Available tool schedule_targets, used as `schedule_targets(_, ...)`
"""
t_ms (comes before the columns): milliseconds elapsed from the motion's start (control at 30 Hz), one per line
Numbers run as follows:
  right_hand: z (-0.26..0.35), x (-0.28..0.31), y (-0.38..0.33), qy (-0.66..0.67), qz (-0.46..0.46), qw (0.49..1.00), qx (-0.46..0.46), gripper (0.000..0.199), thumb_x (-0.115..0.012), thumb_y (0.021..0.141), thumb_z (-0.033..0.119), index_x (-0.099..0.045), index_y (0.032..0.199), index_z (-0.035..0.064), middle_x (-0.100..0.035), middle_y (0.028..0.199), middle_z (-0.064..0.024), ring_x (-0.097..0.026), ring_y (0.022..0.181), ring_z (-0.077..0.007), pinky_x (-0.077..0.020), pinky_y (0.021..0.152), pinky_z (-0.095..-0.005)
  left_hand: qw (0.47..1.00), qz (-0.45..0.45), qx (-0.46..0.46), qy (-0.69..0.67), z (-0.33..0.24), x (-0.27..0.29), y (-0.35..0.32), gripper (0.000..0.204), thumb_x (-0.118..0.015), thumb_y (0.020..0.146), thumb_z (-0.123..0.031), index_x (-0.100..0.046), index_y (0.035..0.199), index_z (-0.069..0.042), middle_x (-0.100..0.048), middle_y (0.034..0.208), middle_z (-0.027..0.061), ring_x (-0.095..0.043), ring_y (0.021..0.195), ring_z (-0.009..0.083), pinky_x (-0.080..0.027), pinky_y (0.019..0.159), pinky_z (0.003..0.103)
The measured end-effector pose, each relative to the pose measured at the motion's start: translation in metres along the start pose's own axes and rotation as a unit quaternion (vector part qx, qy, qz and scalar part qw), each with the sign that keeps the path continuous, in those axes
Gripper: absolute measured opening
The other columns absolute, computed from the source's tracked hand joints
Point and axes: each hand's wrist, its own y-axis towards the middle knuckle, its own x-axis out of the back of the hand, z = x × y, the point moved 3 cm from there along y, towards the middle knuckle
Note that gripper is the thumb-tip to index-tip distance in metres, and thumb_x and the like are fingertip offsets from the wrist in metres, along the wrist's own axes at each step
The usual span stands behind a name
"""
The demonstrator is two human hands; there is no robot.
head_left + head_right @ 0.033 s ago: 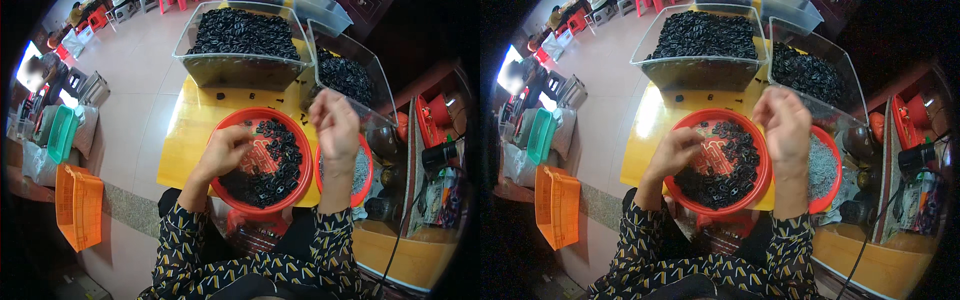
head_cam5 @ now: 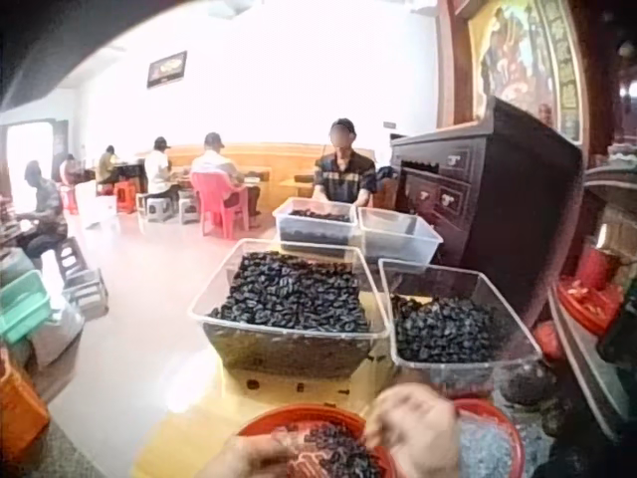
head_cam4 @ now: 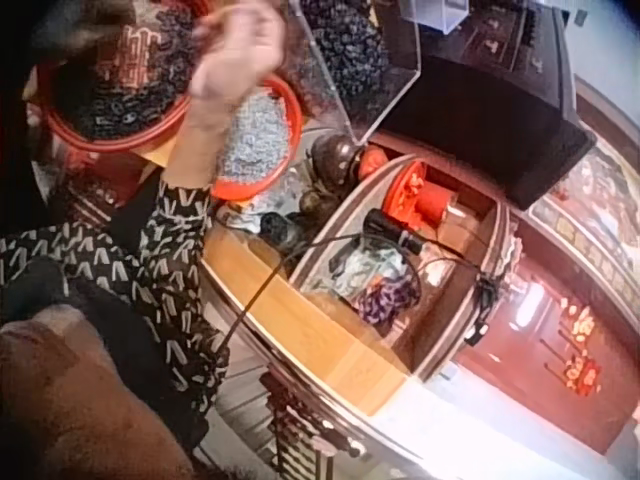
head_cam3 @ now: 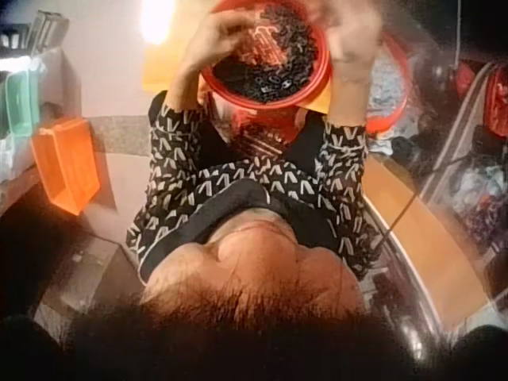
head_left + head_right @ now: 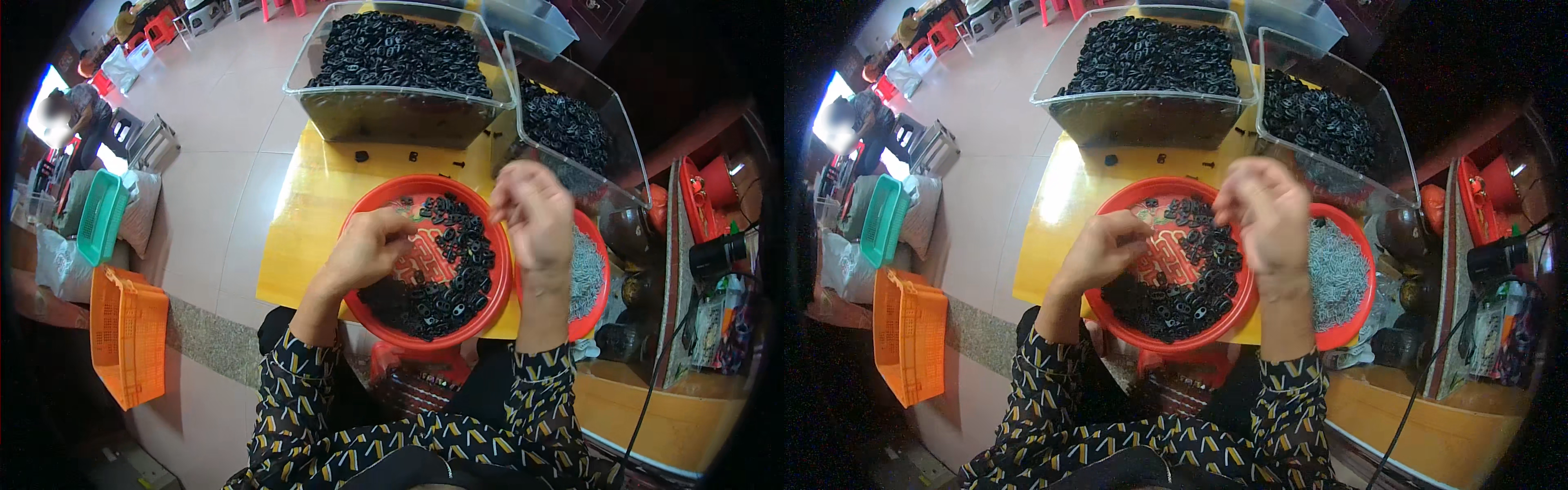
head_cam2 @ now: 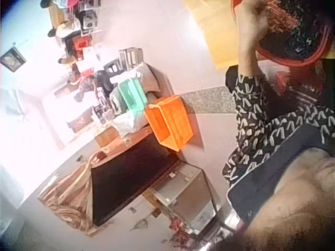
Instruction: The person assembles plastic components by picking up pieces from a red tray and fitting them together by hand.
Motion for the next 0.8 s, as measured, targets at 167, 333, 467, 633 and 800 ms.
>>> schedule_targets(167,-0.049,-0.002,-0.025,-0.466,0.062,0.880,0.071,0.011,-0.057,0.074,0.009,-0.058,0.078,-0.0010,-0.058,0.071,-0.0119,-0.057,0.067,-0.0268,-0.0446,0.061,-0.0327,0.993,0.026,-0.048,0.106,0.002,0.004,0.002,0.014,-0.060,0.065,-0.001,-0.059,0.079,0.001,-0.057,0.074,0.0135,-0.057,0.070,0.0256,-0.045,0.063,0.031)
schedule_targets(333,-0.050,0.005,-0.026,-0.595,0.095,0.783,0.154,0.007,-0.056,0.070,0.007,-0.059,0.074,0.0014,-0.054,0.073,-0.0149,-0.053,0.075,-0.0314,-0.0427,0.068,-0.0387,0.992,0.004,-0.039,0.121,-0.003,0.005,0.002,0.012,-0.056,0.063,0.000,-0.059,0.074,0.001,-0.056,0.075,0.0176,-0.056,0.072,0.0325,-0.045,0.064,0.037)
schedule_targets(467,-0.045,0.007,-0.027,-0.600,0.094,0.783,0.137,0.007,-0.056,0.069,0.006,-0.059,0.074,0.0020,-0.053,0.073,-0.0148,-0.052,0.075,-0.0310,-0.0425,0.069,-0.0391,0.979,0.125,-0.112,0.112,-0.009,-0.012,-0.005,0.010,-0.058,0.062,-0.002,-0.059,0.072,0.000,-0.055,0.073,0.0162,-0.056,0.071,0.0323,-0.045,0.064,0.037)
schedule_targets(633,-0.048,0.006,-0.027,-0.603,0.088,0.779,0.151,0.009,-0.057,0.069,0.007,-0.058,0.077,0.0026,-0.052,0.076,-0.0151,-0.051,0.077,-0.0316,-0.0421,0.069,-0.0386,0.958,0.170,-0.098,0.208,-0.006,-0.035,-0.009,0.011,-0.057,0.062,-0.001,-0.058,0.073,-0.001,-0.054,0.077,0.0168,-0.056,0.074,0.0324,-0.046,0.065,0.039)
schedule_targets(800,-0.063,-0.010,-0.029,-0.647,0.123,0.729,0.185,0.012,-0.059,0.068,0.005,-0.058,0.080,0.0029,-0.050,0.076,-0.0142,-0.050,0.076,-0.0302,-0.0414,0.067,-0.0380,0.955,0.173,-0.088,0.223,-0.006,-0.039,-0.007,0.010,-0.054,0.063,0.001,-0.058,0.072,0.000,-0.055,0.077,0.0170,-0.056,0.076,0.0334,-0.046,0.065,0.040)
